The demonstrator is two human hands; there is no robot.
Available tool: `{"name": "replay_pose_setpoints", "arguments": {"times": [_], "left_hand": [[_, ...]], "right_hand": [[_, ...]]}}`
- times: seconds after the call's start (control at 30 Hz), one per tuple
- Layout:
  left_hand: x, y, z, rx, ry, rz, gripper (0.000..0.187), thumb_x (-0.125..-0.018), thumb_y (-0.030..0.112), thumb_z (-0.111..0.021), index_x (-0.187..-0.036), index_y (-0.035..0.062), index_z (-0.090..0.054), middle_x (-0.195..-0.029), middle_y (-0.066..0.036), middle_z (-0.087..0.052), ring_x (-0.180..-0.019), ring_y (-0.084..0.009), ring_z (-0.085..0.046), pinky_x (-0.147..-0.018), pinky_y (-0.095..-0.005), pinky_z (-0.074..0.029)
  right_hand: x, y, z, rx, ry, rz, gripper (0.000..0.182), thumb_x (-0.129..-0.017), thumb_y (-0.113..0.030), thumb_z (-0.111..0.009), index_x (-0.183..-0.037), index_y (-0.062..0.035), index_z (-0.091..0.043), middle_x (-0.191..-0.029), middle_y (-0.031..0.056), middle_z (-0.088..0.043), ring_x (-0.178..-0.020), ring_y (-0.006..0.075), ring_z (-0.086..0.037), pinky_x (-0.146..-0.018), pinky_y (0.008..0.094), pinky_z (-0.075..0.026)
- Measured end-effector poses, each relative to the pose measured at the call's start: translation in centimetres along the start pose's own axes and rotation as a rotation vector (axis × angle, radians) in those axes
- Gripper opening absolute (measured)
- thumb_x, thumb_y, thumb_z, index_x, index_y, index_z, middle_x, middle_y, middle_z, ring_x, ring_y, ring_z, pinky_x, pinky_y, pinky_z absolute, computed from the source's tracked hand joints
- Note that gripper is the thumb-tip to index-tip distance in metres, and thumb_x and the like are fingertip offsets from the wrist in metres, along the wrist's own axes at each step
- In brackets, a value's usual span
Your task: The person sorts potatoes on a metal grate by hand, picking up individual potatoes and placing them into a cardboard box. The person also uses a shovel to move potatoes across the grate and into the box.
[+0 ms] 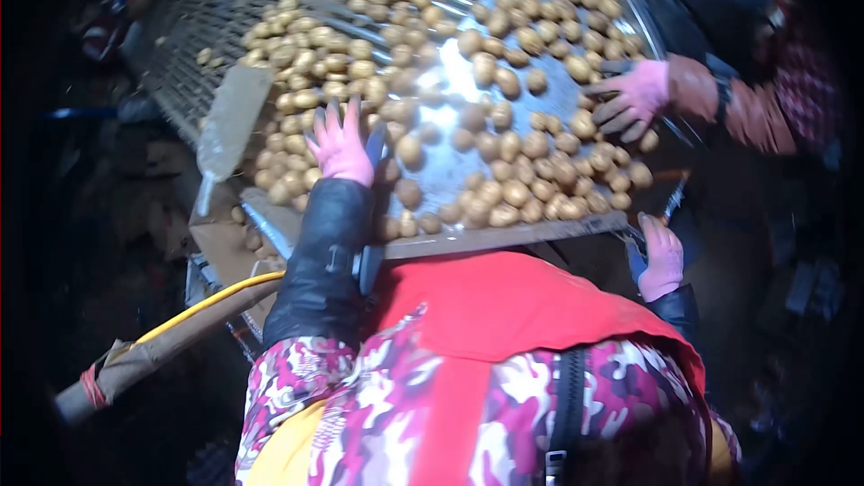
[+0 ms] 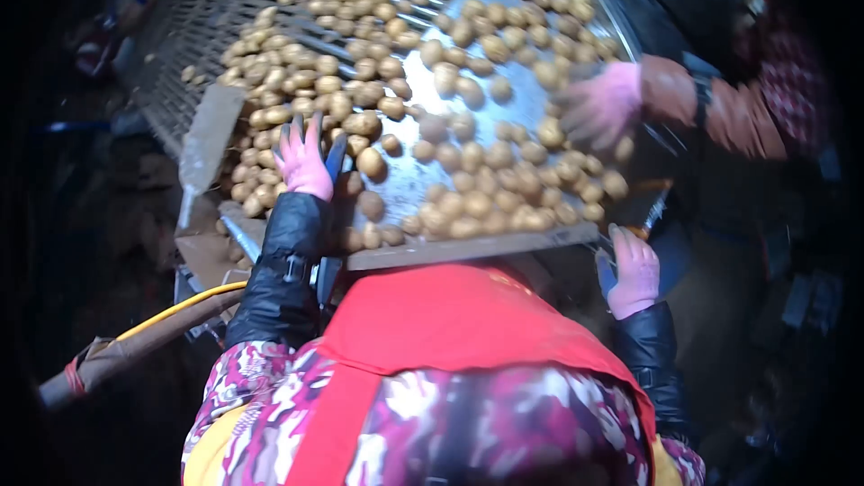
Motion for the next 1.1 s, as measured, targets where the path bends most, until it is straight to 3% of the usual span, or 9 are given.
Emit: {"name": "replay_pose_setpoints", "arguments": {"times": [0.3,0.5,0.6,0.67,0.7,0.8,0.87,0.97,1.1], "left_hand": [[-9.3,-6.8,-1.6,-0.043,-0.327,0.391,0.091,-0.088,0.074,-0.062,-0.165,0.0333,-0.034,-0.169,-0.023,-0.03,-0.156,-0.0465,-0.026,-0.123,-0.0671,-0.024],[-2.3,7.2,1.5,0.294,-0.457,-0.043,0.077,-0.087,0.057,-0.073,-0.15,0.0178,-0.052,-0.162,-0.02,-0.04,-0.152,-0.0447,-0.031,-0.115,-0.0698,-0.034],[0.8,8.3,4.1,0.624,-0.112,-0.342,0.051,-0.087,0.032,-0.08,-0.131,0.0104,-0.065,-0.144,-0.021,-0.058,-0.132,-0.0401,-0.057,-0.112,-0.0551,-0.046],[-0.6,2.4,5.7,0.543,0.033,-0.145,0.047,-0.087,0.024,-0.082,-0.129,0.008,-0.067,-0.136,-0.022,-0.065,-0.124,-0.0386,-0.063,-0.106,-0.0496,-0.052],[-1.0,-2.9,4.4,0.873,0.046,0.331,0.049,-0.088,0.024,-0.082,-0.132,0.0083,-0.066,-0.136,-0.021,-0.065,-0.125,-0.0382,-0.063,-0.105,-0.0502,-0.052],[0.3,-15.6,3.1,-0.05,0.129,0.812,0.065,-0.095,0.066,-0.061,-0.135,0.0151,-0.067,-0.133,-0.017,-0.064,-0.131,-0.0349,-0.055,-0.114,-0.0555,-0.04],[0.7,-17.5,0.6,-0.043,-0.168,0.91,0.075,-0.09,0.071,-0.061,-0.144,0.0177,-0.06,-0.148,-0.017,-0.054,-0.145,-0.0393,-0.042,-0.118,-0.0642,-0.032],[0.5,-11.9,-0.2,-0.057,0.0,0.595,0.08,-0.091,0.071,-0.062,-0.151,0.0189,-0.054,-0.161,-0.022,-0.042,-0.15,-0.0445,-0.034,-0.117,-0.0732,-0.027],[1.2,0.3,0.7,0.199,-0.447,0.384,0.082,-0.091,0.062,-0.067,-0.157,0.0182,-0.046,-0.169,-0.022,-0.03,-0.158,-0.0452,-0.024,-0.124,-0.0645,-0.027]], "right_hand": [[-10.8,-11.3,-5.2,-0.149,-0.009,0.179,0.07,-0.086,-0.038,-0.076,-0.147,-0.0109,-0.055,-0.158,0.0237,-0.042,-0.142,0.0441,-0.043,-0.121,0.0612,-0.03],[-10.9,-10.9,-5.5,-0.166,0.002,0.201,0.073,-0.086,-0.037,-0.077,-0.15,-0.0105,-0.053,-0.159,0.0237,-0.043,-0.142,0.0435,-0.044,-0.121,0.0597,-0.031],[-10.6,-10.2,-6.5,-0.205,-0.025,0.177,0.072,-0.087,-0.036,-0.077,-0.149,-0.0094,-0.053,-0.158,0.0247,-0.043,-0.141,0.0439,-0.045,-0.121,0.0605,-0.03],[-10.6,-10.4,-6.4,-0.196,-0.032,0.203,0.071,-0.087,-0.035,-0.076,-0.148,-0.008,-0.053,-0.157,0.0259,-0.044,-0.141,0.0442,-0.045,-0.121,0.0609,-0.03],[-10.7,-10.3,-6.5,-0.201,-0.036,0.206,0.071,-0.087,-0.035,-0.076,-0.148,-0.0078,-0.054,-0.156,0.026,-0.045,-0.141,0.0442,-0.045,-0.121,0.0609,-0.03],[-10.8,-10.3,-6.4,-0.214,-0.026,0.205,0.07,-0.087,-0.035,-0.076,-0.148,-0.0076,-0.054,-0.155,0.0265,-0.046,-0.14,0.0445,-0.046,-0.122,0.0611,-0.03],[-10.6,-10.2,-6.4,-0.189,-0.019,0.217,0.071,-0.087,-0.035,-0.076,-0.148,-0.0076,-0.053,-0.154,0.0264,-0.046,-0.14,0.0446,-0.046,-0.122,0.0613,-0.03],[-10.5,-10.2,-6.4,-0.201,-0.016,0.21,0.071,-0.086,-0.035,-0.076,-0.148,-0.0073,-0.053,-0.153,0.0259,-0.047,-0.139,0.0445,-0.046,-0.122,0.0618,-0.03],[-10.5,-10.0,-6.5,-0.218,-0.012,0.225,0.071,-0.086,-0.034,-0.077,-0.148,-0.0075,-0.053,-0.152,0.0252,-0.048,-0.139,0.0443,-0.047,-0.121,0.0624,-0.03]]}}
Point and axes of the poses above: each hand's wrist, its own x-axis away from the middle knuckle, its own z-axis out of the back of the hand, y = z × x, the point moved 7 cm from there along -x, towards the middle knuckle
